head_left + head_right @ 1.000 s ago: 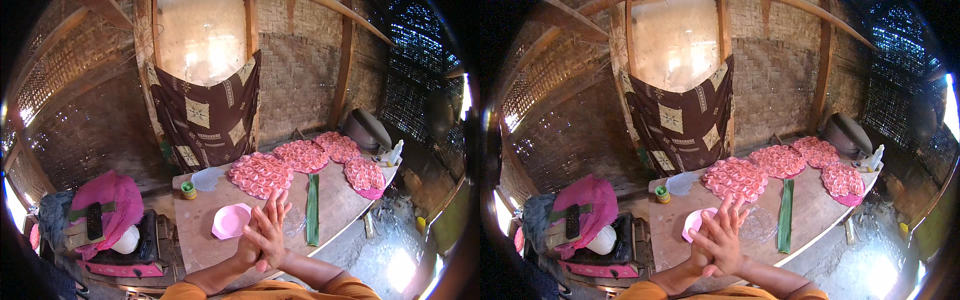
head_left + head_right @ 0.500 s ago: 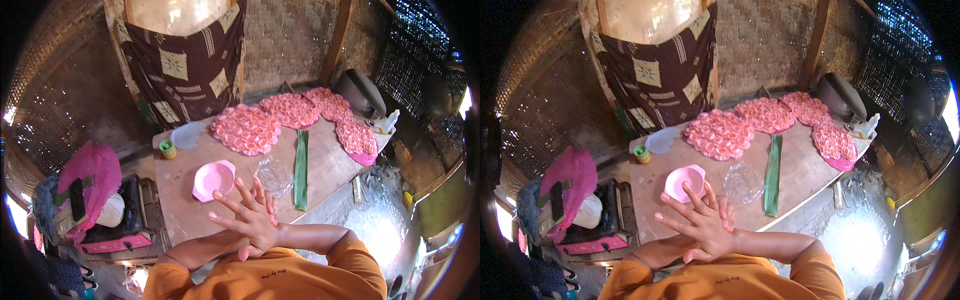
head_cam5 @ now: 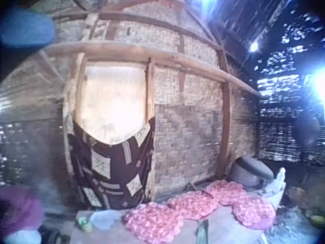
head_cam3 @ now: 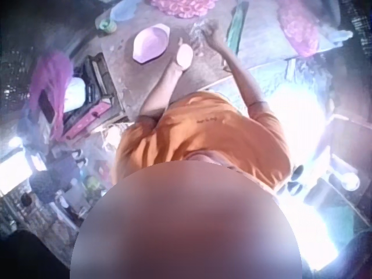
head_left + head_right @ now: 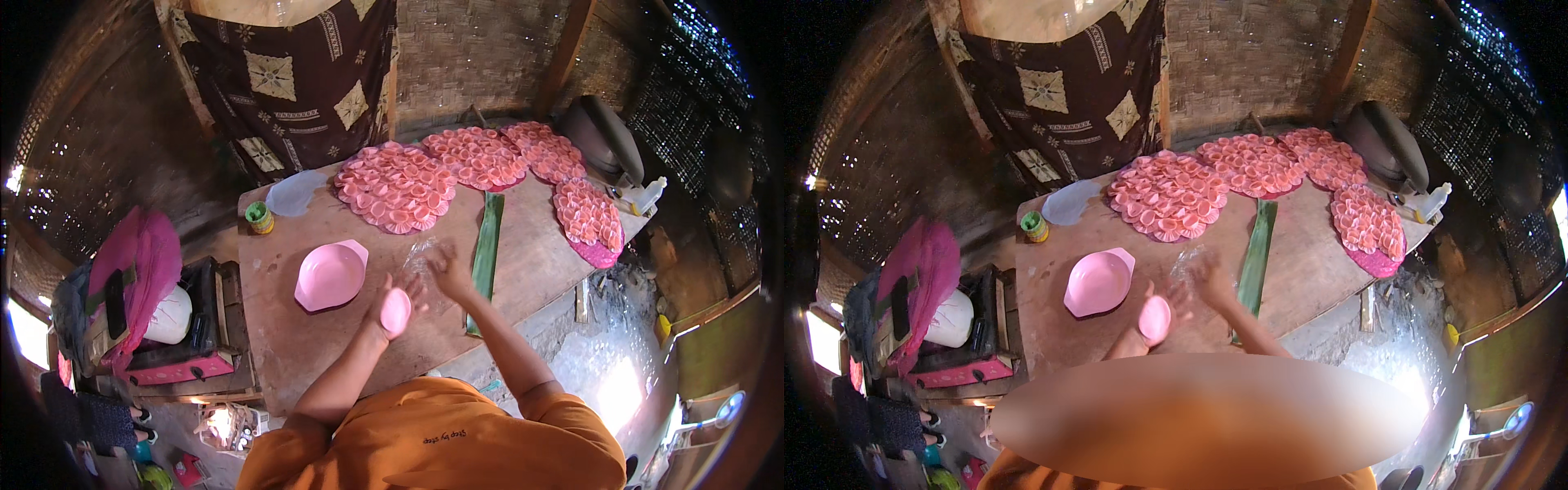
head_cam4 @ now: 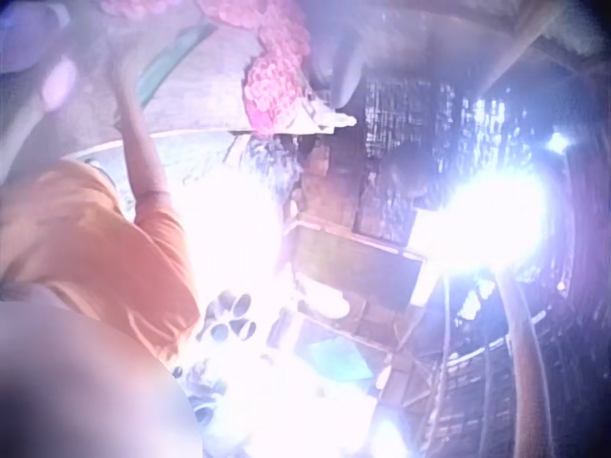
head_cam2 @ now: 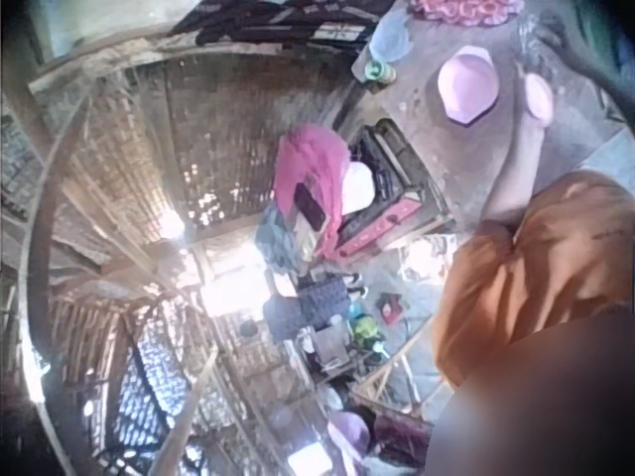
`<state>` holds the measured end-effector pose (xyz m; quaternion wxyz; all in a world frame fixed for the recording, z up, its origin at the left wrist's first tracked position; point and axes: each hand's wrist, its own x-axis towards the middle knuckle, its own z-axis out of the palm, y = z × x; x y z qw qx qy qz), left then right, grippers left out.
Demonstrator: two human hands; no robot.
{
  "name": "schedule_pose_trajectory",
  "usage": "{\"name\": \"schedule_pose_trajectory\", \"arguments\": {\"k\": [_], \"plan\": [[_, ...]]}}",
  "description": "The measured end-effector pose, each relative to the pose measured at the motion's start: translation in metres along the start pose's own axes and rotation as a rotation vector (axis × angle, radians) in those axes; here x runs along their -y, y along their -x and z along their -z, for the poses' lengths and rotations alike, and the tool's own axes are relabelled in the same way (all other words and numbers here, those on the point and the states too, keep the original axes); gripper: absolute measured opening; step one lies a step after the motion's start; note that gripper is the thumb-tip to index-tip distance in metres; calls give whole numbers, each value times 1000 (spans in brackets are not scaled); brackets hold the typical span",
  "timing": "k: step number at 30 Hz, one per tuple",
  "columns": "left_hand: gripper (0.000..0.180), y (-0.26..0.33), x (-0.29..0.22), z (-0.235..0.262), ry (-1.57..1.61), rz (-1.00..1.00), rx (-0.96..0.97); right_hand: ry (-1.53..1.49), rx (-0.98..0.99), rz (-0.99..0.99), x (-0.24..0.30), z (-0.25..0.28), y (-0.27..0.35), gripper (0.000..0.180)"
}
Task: The person arranges pink petal-shaped items onto circular pink mats on a wooden table, placing them one by one in concentric patterns. The person briefly moves a green leaf and a pink bowl, then returns to arranging petals. The person also briefly walks away and returns to the table.
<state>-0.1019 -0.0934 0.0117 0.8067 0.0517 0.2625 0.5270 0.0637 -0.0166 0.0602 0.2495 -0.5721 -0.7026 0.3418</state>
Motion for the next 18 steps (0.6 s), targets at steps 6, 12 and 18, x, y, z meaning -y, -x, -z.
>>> {"name": "schedule_pose_trajectory", "arguments": {"k": [6,12,18], "plan": [[73,-19,-43,-21,2,-242,-15,426,-79,145,-46,18,2,40],[71,-48,-32,-29,149,-213,23,-934,133,28,20,85,18,45],[62,-82,6,-43,-231,-242,537,-900,184,-152,26,78,20,48]]}}
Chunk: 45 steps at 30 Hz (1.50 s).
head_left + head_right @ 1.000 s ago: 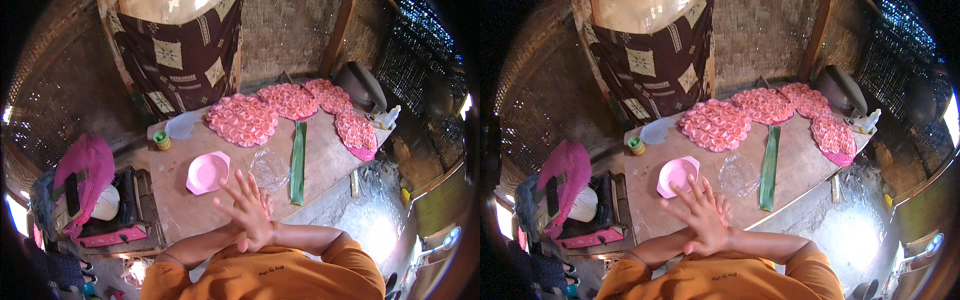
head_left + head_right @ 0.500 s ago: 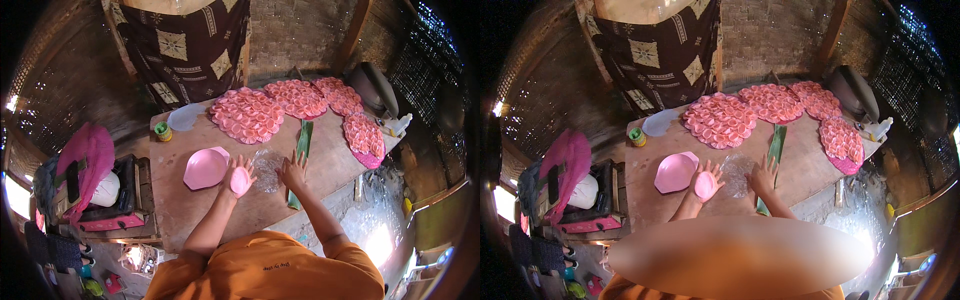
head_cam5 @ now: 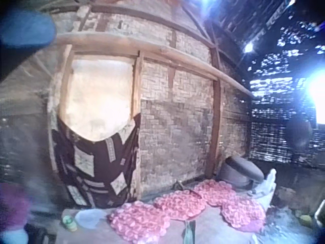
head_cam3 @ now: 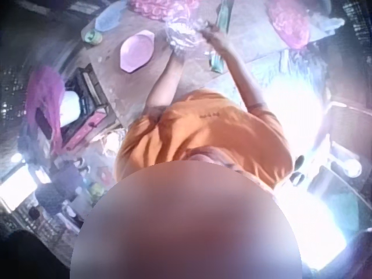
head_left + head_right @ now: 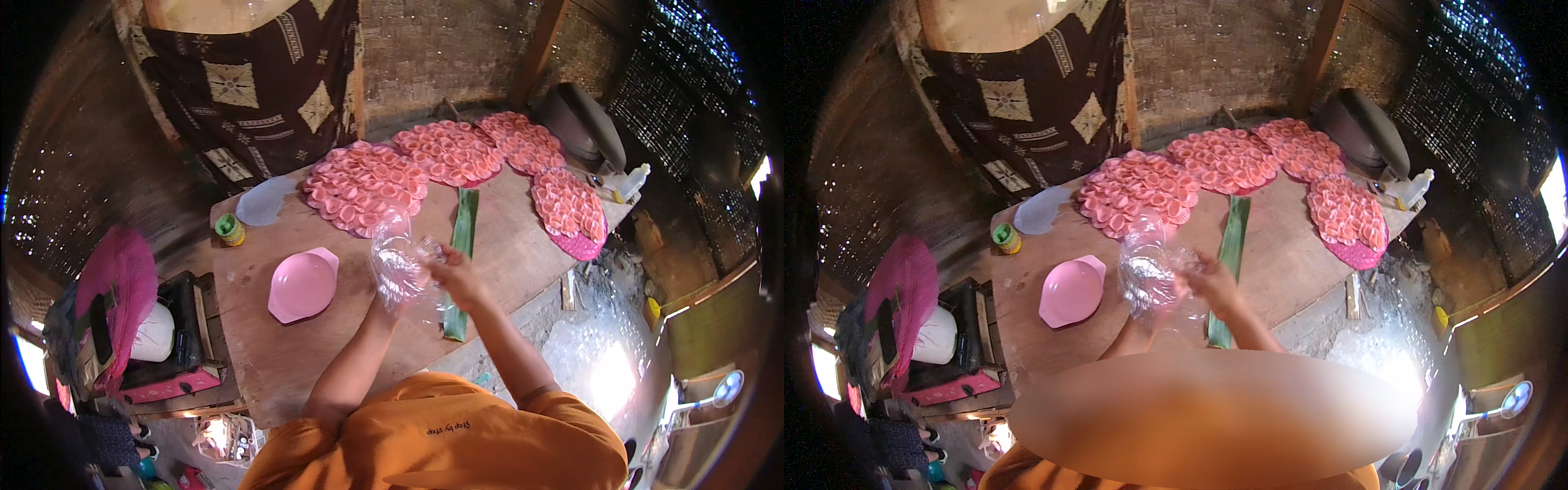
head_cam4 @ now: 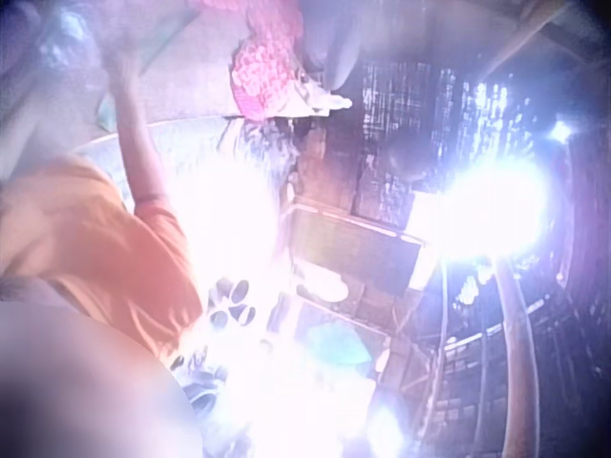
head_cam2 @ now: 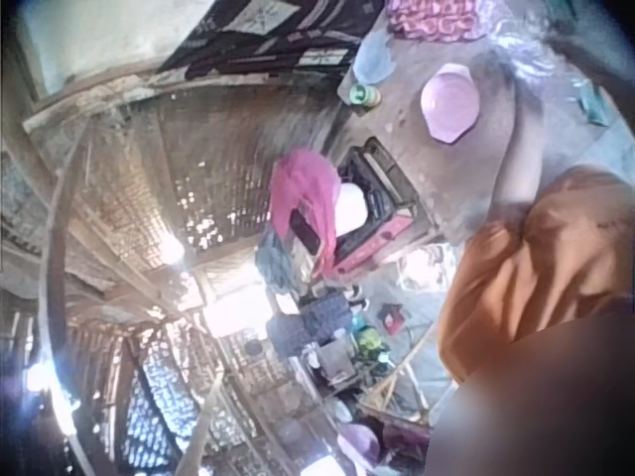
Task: The person arranges pink petal-shaped items onto circular pink mats on a wooden table, placing them one by one in concentric patterns. The person briefly moves a green leaf and a pink bowl, then returns to arranging petals. The person also briefly walks away and returns to the table.
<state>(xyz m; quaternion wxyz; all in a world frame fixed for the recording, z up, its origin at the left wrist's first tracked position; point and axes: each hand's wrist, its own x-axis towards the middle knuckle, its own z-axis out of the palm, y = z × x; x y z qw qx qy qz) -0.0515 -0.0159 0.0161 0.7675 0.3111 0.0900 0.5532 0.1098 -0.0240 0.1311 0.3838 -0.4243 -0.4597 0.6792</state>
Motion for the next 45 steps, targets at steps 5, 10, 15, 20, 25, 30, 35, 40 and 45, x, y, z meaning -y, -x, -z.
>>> {"name": "schedule_pose_trajectory", "arguments": {"k": [5,10,15,20,25,30,35,40,45], "plan": [[73,14,50,-28,429,-112,-436,453,-91,122,-61,3,9,40],[66,28,77,6,424,190,-429,451,-36,19,-71,17,42,43],[40,57,90,-5,-430,161,-190,31,107,97,-62,69,39,50],[44,85,98,-76,-1557,62,220,775,13,-181,-89,133,-23,52],[52,91,97,-87,-2087,65,390,1541,-55,208,-120,141,-14,77],[49,89,102,-78,-2044,75,381,1560,-69,223,-103,132,-2,95],[47,86,101,-76,-2080,77,445,1595,-142,173,-88,136,-29,101],[48,86,96,-74,-2101,39,485,1581,-216,157,-80,157,-75,98],[47,87,95,-73,-2147,14,510,1564,-249,121,-66,174,-113,92]]}}
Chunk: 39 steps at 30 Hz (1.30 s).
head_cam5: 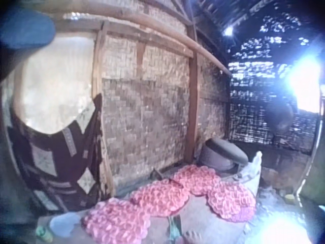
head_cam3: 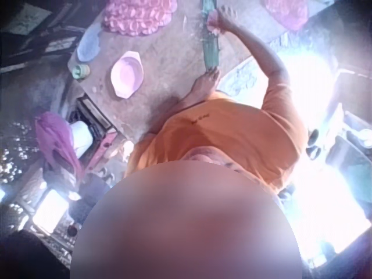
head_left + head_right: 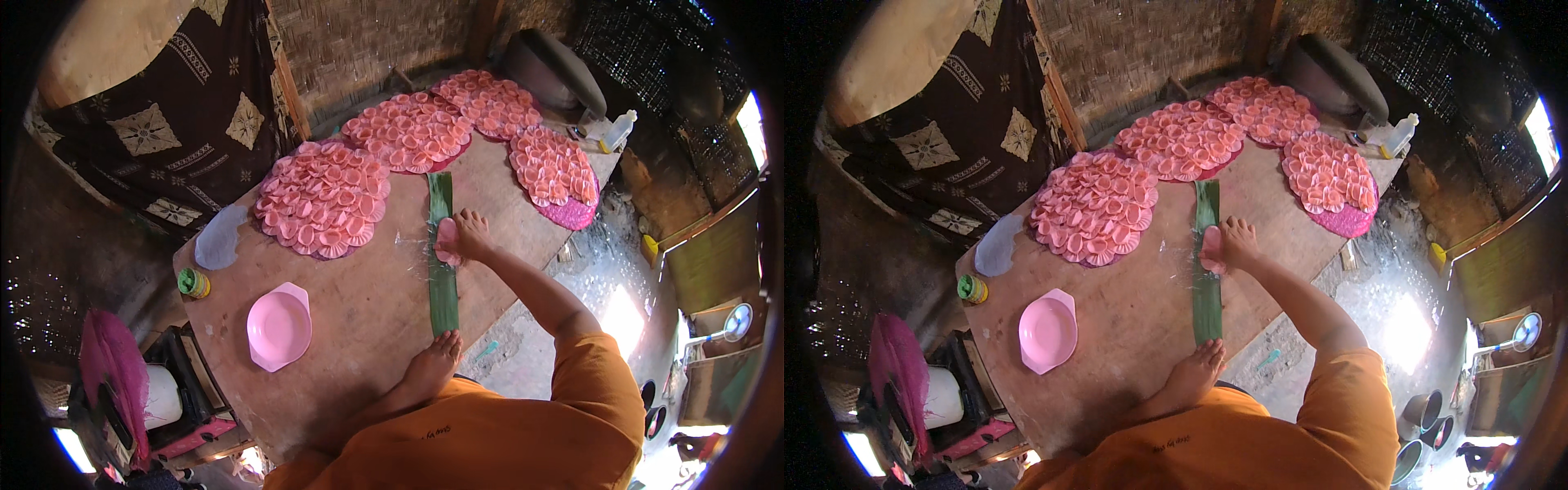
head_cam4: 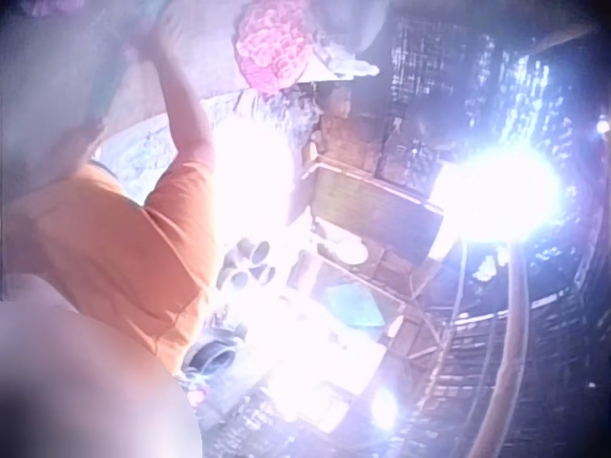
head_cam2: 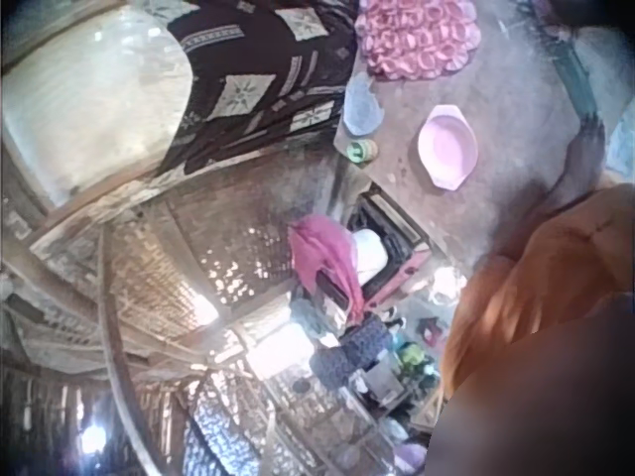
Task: The person arranges pink petal-shaped items onto circular pink mats on a wooden table, placing them one by one in concentric patterns. The person briefly moves a green leaf and a pink bowl, then returns to arranging petals. The person also briefly walks away and returns to the table.
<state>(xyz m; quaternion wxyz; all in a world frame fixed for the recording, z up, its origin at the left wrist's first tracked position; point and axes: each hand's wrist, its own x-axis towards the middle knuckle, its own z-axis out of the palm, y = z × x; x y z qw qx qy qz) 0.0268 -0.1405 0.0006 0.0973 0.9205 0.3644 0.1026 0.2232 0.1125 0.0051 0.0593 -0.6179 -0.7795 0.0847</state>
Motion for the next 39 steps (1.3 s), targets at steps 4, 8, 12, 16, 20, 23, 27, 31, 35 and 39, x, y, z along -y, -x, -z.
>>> {"name": "schedule_pose_trajectory", "arguments": {"k": [4,8,12,16,20,23,27,31,35,39], "plan": [[45,-1,-1,-4,-11,8,-42,-17,-26,-82,-8,1,-34,90],[45,-2,-1,-7,-28,-7,-104,-17,3,-191,-9,11,-62,82],[44,-3,0,-9,-9,5,-106,-218,344,-75,2,33,-61,74],[43,-3,0,-11,38,18,-99,-611,751,45,11,34,2,65],[44,-2,0,-8,68,18,-84,-96,131,142,16,13,61,72],[46,-1,-1,-4,2,14,-54,-96,94,177,10,7,56,73],[45,-1,-1,-2,-85,-33,-18,-62,73,141,3,6,27,70],[44,-2,1,-5,-24,-39,-45,-26,91,24,1,12,-9,69],[43,-1,1,-7,5,-28,-77,16,64,-43,-8,17,-47,71],[42,-3,1,-4,44,-3,-58,-42,28,-88,-20,24,-86,68]]}}
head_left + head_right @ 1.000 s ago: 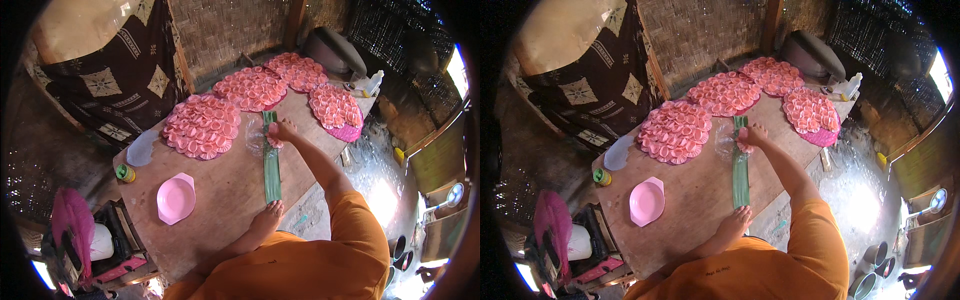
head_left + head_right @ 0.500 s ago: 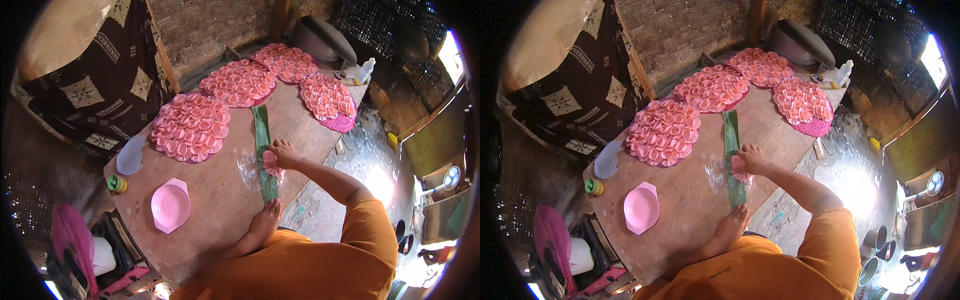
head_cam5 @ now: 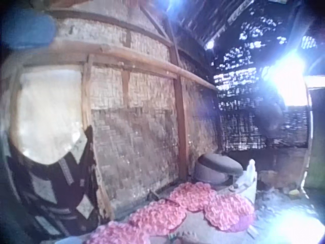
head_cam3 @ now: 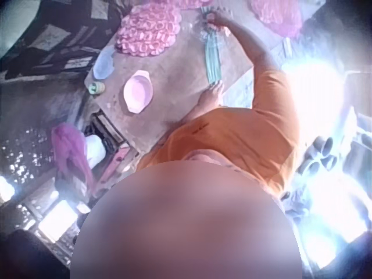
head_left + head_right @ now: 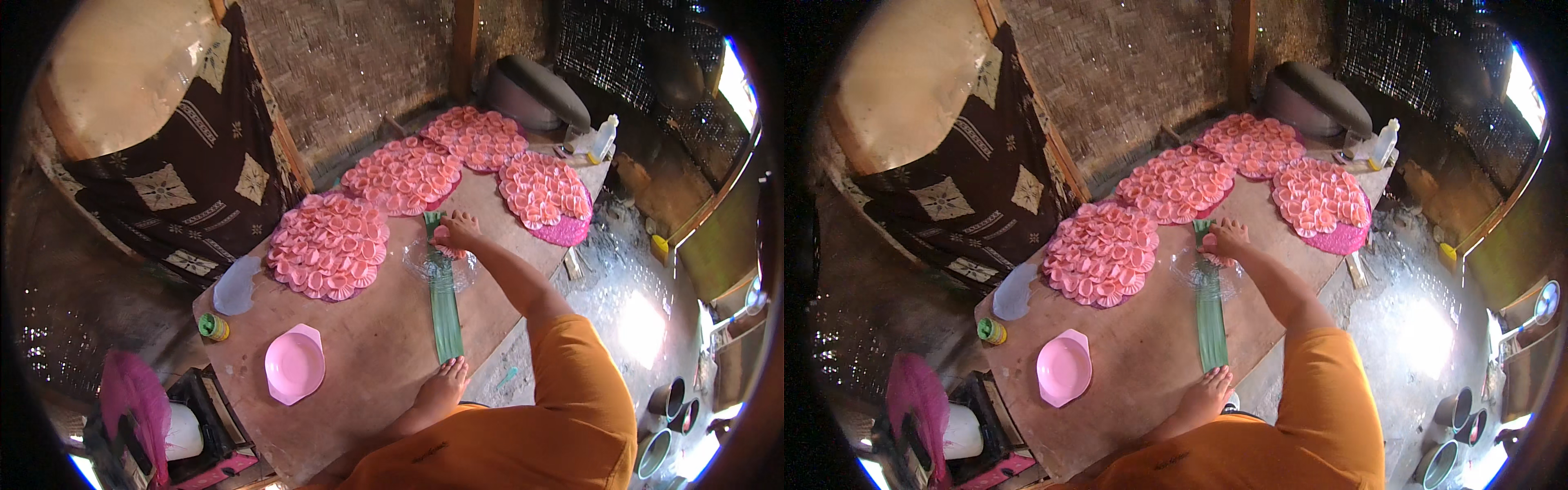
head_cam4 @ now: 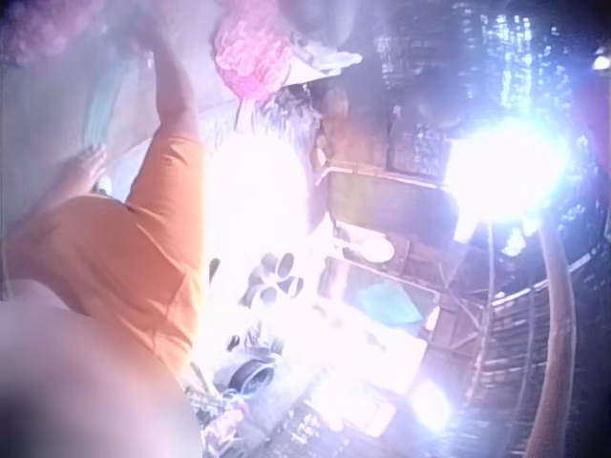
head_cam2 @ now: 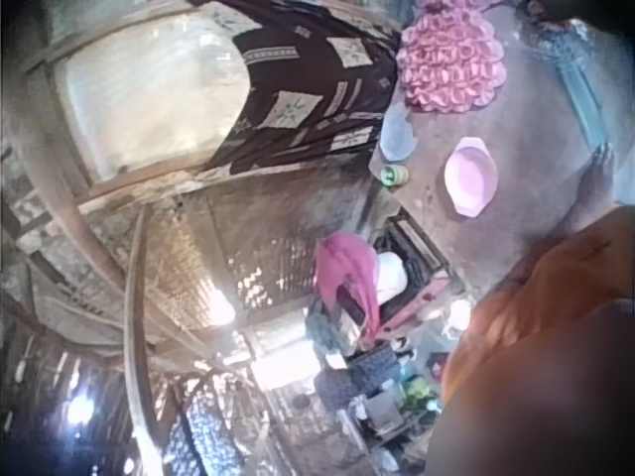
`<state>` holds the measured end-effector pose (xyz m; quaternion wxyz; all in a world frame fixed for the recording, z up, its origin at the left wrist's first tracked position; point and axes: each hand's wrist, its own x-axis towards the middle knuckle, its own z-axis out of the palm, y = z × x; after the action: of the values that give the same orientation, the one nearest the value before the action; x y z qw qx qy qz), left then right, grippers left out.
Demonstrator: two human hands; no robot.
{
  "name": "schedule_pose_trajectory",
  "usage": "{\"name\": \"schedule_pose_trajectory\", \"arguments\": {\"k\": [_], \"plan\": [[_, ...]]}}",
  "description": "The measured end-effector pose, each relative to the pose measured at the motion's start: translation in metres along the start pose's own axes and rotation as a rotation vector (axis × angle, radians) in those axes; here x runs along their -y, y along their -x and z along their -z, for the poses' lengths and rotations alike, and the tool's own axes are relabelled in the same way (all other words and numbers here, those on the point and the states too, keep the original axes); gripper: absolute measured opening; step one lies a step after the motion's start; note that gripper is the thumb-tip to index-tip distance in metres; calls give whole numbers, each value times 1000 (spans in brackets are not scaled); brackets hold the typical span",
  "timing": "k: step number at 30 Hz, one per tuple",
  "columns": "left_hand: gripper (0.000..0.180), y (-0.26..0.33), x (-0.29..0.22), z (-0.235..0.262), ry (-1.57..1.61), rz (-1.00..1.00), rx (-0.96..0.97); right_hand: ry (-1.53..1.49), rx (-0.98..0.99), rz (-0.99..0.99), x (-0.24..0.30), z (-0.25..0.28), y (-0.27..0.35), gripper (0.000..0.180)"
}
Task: The person arranges pink petal-shaped items onto circular pink mats on a wooden table, placing them one by one in concentric patterns. The person briefly moves a green leaf and a pink bowl, then returns to arranging petals. The person also briefly walks away and returns to the table.
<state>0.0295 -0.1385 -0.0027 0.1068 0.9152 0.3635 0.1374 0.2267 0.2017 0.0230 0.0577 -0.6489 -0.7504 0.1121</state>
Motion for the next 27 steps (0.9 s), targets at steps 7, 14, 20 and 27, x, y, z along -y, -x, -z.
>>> {"name": "schedule_pose_trajectory", "arguments": {"k": [7,14,20,27], "plan": [[57,-34,31,53,584,404,170,207,53,157,41,40,6,70],[66,-67,136,75,1318,869,-589,-886,215,191,31,63,126,63],[36,-73,136,87,836,689,-64,-370,-125,100,3,66,156,42],[65,-116,93,123,1684,425,-519,-1034,-362,270,49,99,167,29]]}}
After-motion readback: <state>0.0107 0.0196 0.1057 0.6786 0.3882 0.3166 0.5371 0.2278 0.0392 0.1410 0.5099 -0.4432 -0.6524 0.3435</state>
